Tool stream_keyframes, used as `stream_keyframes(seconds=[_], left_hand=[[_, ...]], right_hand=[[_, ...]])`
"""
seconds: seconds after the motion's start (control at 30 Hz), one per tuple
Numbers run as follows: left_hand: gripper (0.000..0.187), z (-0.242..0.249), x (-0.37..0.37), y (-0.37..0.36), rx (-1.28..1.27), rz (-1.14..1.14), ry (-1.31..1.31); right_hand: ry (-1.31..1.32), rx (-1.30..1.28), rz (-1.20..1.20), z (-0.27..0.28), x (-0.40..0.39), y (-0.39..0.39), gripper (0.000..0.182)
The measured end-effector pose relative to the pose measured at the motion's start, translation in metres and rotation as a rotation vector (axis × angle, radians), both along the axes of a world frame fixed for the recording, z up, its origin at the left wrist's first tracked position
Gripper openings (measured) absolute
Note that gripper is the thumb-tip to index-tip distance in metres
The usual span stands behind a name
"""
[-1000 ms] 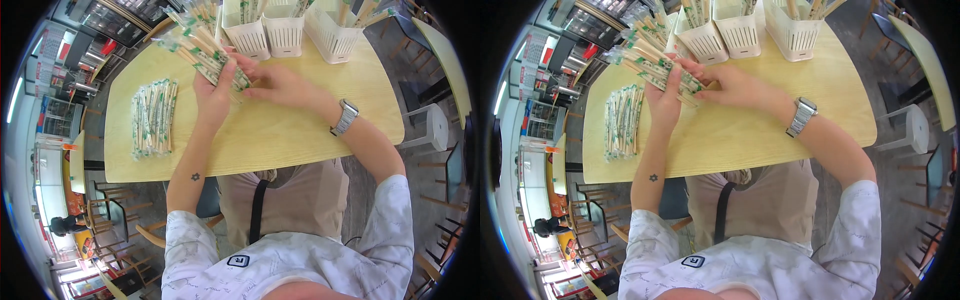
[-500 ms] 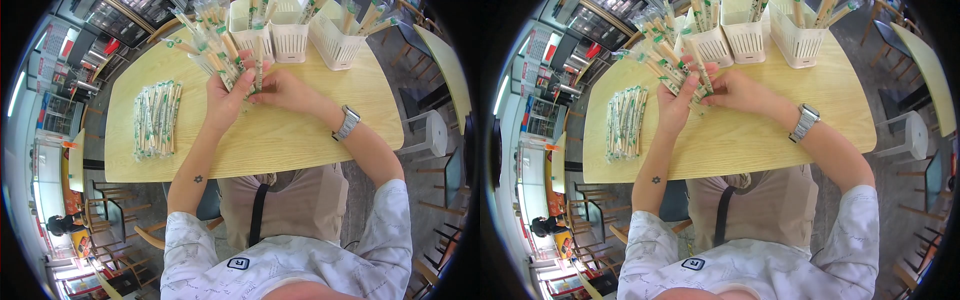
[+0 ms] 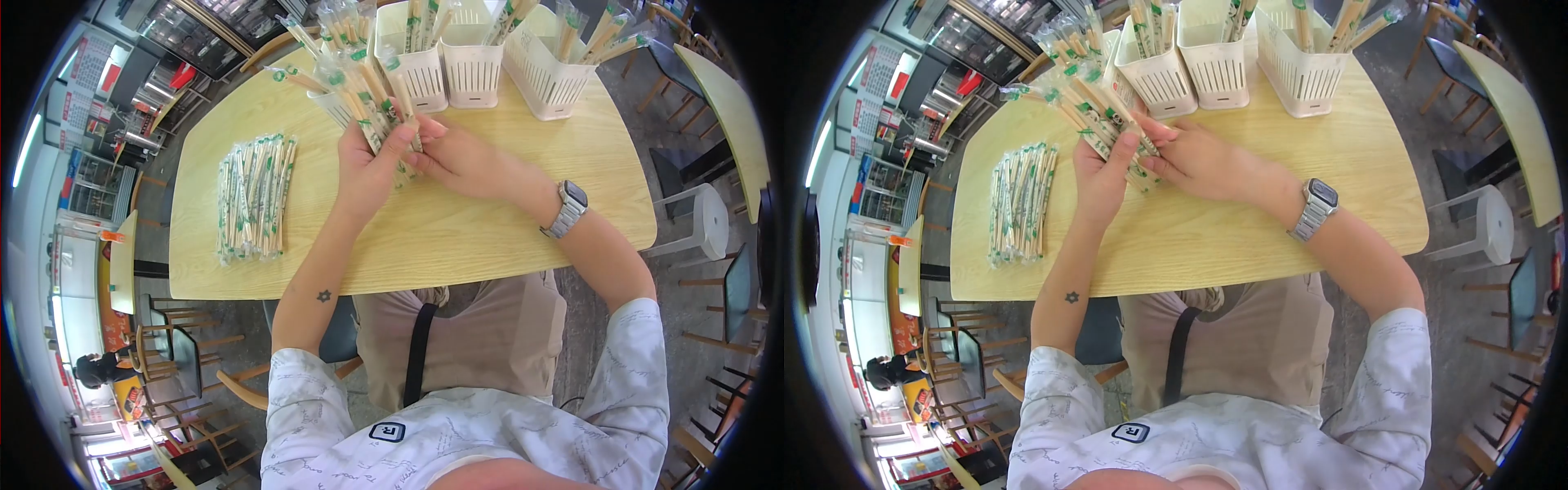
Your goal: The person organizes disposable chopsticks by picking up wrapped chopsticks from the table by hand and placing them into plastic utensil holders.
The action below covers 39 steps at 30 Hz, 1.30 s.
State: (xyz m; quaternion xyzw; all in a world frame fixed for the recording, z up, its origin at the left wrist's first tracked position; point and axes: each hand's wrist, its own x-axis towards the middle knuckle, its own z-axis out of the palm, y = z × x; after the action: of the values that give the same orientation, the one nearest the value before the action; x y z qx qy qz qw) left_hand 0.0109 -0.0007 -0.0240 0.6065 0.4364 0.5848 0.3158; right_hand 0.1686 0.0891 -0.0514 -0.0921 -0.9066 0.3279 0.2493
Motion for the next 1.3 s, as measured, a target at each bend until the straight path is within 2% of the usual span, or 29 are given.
stream_keyframes(seconds=[0.13,0.2,0.33,0.4,0.47,0.53,0.63,0.77,0.83,0.9,0.93,1.1,1.23,1.3], left_hand=[[0.028,-0.003,0.003,-0.003,-0.012,-0.018,-0.052],[0.026,0.003,0.008,-0.005,-0.018,-0.075,-0.103],[0.024,0.001,0.012,-0.002,0.066,-0.020,-0.173],[0.024,0.002,0.016,-0.004,0.059,-0.001,-0.234],[0.024,-0.002,0.016,-0.002,0.056,-0.052,-0.213],[0.025,-0.001,0.013,-0.005,0.053,-0.052,-0.185],[0.027,0.001,0.017,-0.006,0.068,-0.007,-0.129],[0.028,-0.002,0.017,-0.003,0.131,0.069,-0.041],[0.029,-0.002,0.017,-0.003,0.118,0.082,-0.007],[0.035,0.002,0.017,-0.006,0.070,0.063,0.045],[0.032,0.000,0.017,-0.005,0.084,0.040,0.020],[0.027,-0.004,0.021,-0.005,0.126,-0.026,-0.004],[0.027,0.001,0.022,-0.010,0.124,-0.025,0.131],[0.030,0.006,0.023,-0.010,0.109,-0.020,0.202]], right_hand=[[-0.031,0.188,0.039,0.004,0.005,-0.002,0.039],[-0.038,0.168,0.043,0.005,0.006,-0.005,0.040],[0.067,0.148,0.031,-0.001,0.005,-0.005,0.044],[-0.081,0.057,0.004,0.006,0.005,-0.008,0.046],[-0.133,-0.030,0.023,0.007,0.005,-0.007,0.048],[-0.080,-0.112,0.099,0.004,-0.001,-0.005,0.051],[0.088,-0.207,0.089,-0.005,-0.006,-0.007,0.059],[0.074,-0.082,0.054,0.000,-0.003,-0.007,0.064],[0.206,-0.079,0.040,-0.003,-0.006,-0.011,0.063],[0.039,-0.111,0.022,-0.001,-0.004,-0.010,0.060],[-0.045,-0.127,0.014,-0.001,-0.002,-0.009,0.059],[0.006,-0.223,0.063,0.001,0.001,-0.013,0.049],[-0.179,-0.422,0.104,0.014,0.004,-0.019,0.039],[-0.062,-0.381,0.139,-0.006,-0.003,-0.015,0.034]])
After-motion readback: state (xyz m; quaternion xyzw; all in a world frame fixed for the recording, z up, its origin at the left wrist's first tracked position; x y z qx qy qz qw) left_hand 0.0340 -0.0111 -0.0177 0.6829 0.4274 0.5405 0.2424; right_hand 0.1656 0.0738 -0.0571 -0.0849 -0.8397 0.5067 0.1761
